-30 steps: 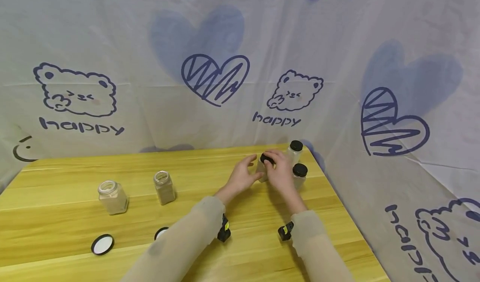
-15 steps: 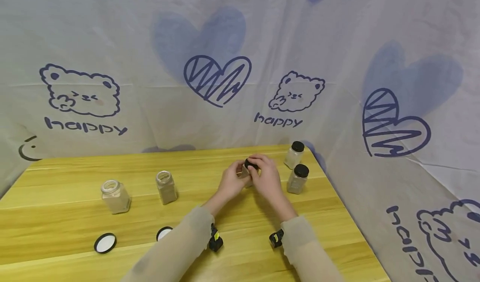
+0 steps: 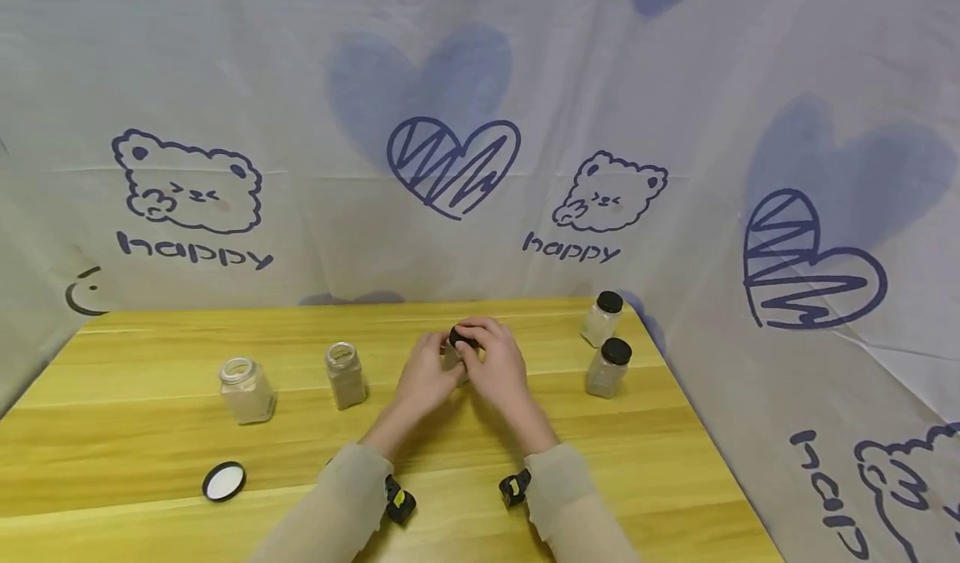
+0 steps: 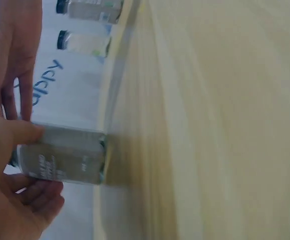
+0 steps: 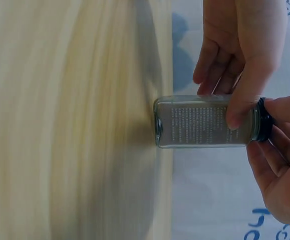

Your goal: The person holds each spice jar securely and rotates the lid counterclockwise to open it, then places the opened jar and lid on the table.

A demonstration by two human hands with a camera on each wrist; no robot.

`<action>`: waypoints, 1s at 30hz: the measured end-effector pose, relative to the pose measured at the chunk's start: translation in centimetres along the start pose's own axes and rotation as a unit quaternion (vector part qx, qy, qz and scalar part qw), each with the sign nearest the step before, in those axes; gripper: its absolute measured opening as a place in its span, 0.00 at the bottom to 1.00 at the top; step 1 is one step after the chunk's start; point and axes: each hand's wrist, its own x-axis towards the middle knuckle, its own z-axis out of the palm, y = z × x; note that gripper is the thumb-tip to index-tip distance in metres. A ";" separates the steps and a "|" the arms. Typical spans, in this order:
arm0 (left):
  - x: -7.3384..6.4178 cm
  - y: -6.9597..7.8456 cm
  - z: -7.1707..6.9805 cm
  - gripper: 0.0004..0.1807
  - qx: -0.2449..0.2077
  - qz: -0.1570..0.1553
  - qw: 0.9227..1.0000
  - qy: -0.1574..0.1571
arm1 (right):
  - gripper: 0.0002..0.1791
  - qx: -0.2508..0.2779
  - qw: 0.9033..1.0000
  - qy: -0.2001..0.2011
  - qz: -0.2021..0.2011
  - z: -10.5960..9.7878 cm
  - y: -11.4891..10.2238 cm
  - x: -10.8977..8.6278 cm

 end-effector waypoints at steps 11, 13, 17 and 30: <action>-1.4 -0.6 -2.0 0.20 0.200 0.075 0.975 0.058 | 0.13 0.092 0.995 -0.023 0.039 2.2 -1.4 0.1; -1.6 -0.7 -2.2 0.20 0.203 0.078 0.974 0.061 | 0.13 0.098 0.994 -0.023 0.047 2.4 -1.5 0.0; -2.0 -0.8 -2.6 0.21 0.177 0.070 0.980 0.052 | 0.13 0.102 0.993 -0.020 0.057 2.7 -1.6 -0.2; -2.4 -1.1 -3.1 0.22 0.153 0.056 0.985 0.052 | 0.21 0.134 0.989 -0.010 0.062 2.6 -2.1 0.1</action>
